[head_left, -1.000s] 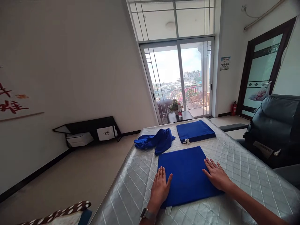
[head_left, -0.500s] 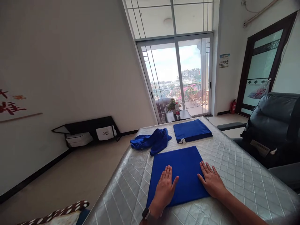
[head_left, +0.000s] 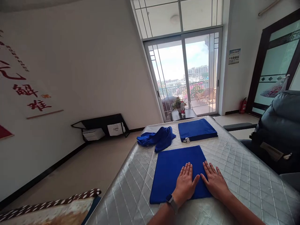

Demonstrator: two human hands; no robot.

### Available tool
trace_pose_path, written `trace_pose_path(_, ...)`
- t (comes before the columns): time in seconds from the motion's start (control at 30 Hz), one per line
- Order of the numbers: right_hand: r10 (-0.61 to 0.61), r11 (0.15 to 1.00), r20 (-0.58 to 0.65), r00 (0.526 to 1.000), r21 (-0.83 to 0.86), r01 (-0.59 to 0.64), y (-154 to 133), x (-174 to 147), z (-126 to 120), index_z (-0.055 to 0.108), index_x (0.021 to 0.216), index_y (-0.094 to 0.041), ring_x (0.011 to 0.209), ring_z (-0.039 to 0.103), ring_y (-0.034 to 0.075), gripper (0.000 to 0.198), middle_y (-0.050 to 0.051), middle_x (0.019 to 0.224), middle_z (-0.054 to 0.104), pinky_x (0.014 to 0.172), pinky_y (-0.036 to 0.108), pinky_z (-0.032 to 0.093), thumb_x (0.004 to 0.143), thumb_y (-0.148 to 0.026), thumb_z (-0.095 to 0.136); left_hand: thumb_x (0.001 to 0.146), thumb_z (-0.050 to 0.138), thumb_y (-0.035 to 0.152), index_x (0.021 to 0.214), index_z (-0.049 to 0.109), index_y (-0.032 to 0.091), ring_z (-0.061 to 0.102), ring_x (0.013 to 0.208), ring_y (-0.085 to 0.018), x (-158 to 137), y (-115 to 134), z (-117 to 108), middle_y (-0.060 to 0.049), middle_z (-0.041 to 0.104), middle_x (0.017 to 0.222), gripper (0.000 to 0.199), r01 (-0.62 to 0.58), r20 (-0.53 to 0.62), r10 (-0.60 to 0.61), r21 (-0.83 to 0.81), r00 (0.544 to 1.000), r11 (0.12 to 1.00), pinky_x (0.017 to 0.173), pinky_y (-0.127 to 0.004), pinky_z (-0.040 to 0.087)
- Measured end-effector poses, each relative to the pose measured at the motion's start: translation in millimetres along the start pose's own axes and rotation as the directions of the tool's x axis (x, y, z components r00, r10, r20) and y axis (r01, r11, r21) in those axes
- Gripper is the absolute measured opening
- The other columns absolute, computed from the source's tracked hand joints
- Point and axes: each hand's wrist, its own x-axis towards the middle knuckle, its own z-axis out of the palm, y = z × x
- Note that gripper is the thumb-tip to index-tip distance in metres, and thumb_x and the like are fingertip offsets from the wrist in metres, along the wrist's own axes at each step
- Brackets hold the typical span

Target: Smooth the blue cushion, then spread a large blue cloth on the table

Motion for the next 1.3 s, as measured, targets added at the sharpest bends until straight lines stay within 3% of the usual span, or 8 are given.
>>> trace_pose_path(0.2, -0.011, 1.000, -0.017, 1.000, -0.025, 0.011, 2.0, 2.1, 4.6, 0.019, 0.155, -0.018, 0.148, 0.009, 0.021, 0.070, 0.000, 0.161, 0.014, 0.120, 0.047, 0.004, 0.095, -0.055, 0.019, 0.098, 0.015, 0.060, 0.152, 0.025, 0.011, 0.018, 0.147, -0.023, -55.2, -78.6, -24.2, -0.010, 0.022, 0.159, 0.074, 0.264, 0.041, -0.270, 0.105, 0.962, 0.959, 0.120, -0.043, 0.023)
trace_pose_path(0.3, -0.007, 0.999, -0.012, 1.000, -0.036, 0.007, 1.7, 2.1, 4.7, 0.019, 0.155, -0.018, 0.148, 0.009, 0.022, 0.070, 0.000, 0.161, 0.015, 0.120, 0.047, 0.003, 0.096, -0.055, 0.020, 0.099, 0.015, 0.060, 0.153, 0.023, 0.011, 0.017, 0.147, -0.023, -78.2, -102.2, -27.5, -0.010, 0.019, 0.159, 0.074, 0.324, 0.014, -0.328, 0.129, 0.945, 0.937, 0.120, -0.043, 0.022)
trace_pose_path(0.63, -0.027, 0.997, -0.015, 1.000, -0.072, 0.026, -4.2, -5.0, -10.8, 0.020, 0.154, -0.018, 0.148, 0.010, 0.023, 0.068, 0.002, 0.160, 0.017, 0.120, 0.048, 0.008, 0.097, -0.055, 0.020, 0.096, 0.013, 0.065, 0.152, 0.022, 0.007, 0.018, 0.147, -0.026, -88.0, -109.0, -27.7, -0.012, 0.018, 0.159, 0.081, 0.339, -0.008, -0.339, 0.091, 0.941, 0.936, 0.119, -0.044, 0.023)
trace_pose_path(0.87, -0.051, 0.996, -0.015, 0.999, -0.067, 0.050, -4.3, -38.5, -15.0, 0.022, 0.153, -0.022, 0.147, 0.013, 0.023, 0.070, 0.000, 0.160, 0.018, 0.120, 0.047, 0.013, 0.096, -0.062, 0.016, 0.096, 0.015, 0.065, 0.152, 0.025, 0.008, 0.018, 0.147, -0.026, -90.1, -112.1, -25.4, -0.012, 0.021, 0.159, 0.080, 0.336, -0.032, -0.335, 0.094, 0.942, 0.937, 0.120, -0.045, 0.021)
trace_pose_path(1.07, -0.046, 0.997, -0.031, 0.998, -0.058, 0.044, -3.8, -55.9, -2.2, 0.023, 0.153, -0.021, 0.148, 0.011, 0.023, 0.071, 0.000, 0.160, 0.016, 0.120, 0.049, 0.012, 0.095, -0.063, 0.018, 0.098, 0.017, 0.061, 0.153, 0.022, 0.010, 0.016, 0.147, -0.025, -83.6, -93.3, -30.9, -0.012, 0.019, 0.160, 0.075, 0.303, 0.008, -0.305, 0.090, 0.952, 0.949, 0.120, -0.046, 0.021)
trace_pose_path(1.2, -0.036, 0.998, -0.025, 0.999, -0.047, 0.035, -4.0, -54.5, -1.1, 0.024, 0.152, -0.020, 0.148, 0.011, 0.023, 0.072, 0.002, 0.160, 0.017, 0.120, 0.049, 0.010, 0.095, -0.063, 0.019, 0.100, 0.015, 0.056, 0.154, 0.019, 0.013, 0.015, 0.148, -0.024, -66.9, -44.6, -25.8, -0.009, 0.019, 0.160, 0.069, 0.073, 0.074, -0.077, 0.043, 0.994, 0.996, 0.120, -0.043, 0.024)
trace_pose_path(1.3, -0.035, 0.999, -0.030, 0.999, -0.043, 0.034, -3.2, -53.9, -1.1, 0.026, 0.152, -0.019, 0.147, 0.012, 0.024, 0.072, 0.003, 0.159, 0.018, 0.120, 0.049, 0.011, 0.095, -0.063, 0.021, 0.101, 0.013, 0.053, 0.155, 0.014, 0.016, 0.012, 0.148, -0.022, -53.3, -0.7, -19.2, -0.005, 0.016, 0.161, 0.065, -0.115, 0.050, 0.116, -0.017, 0.992, 0.993, 0.120, -0.043, 0.023)
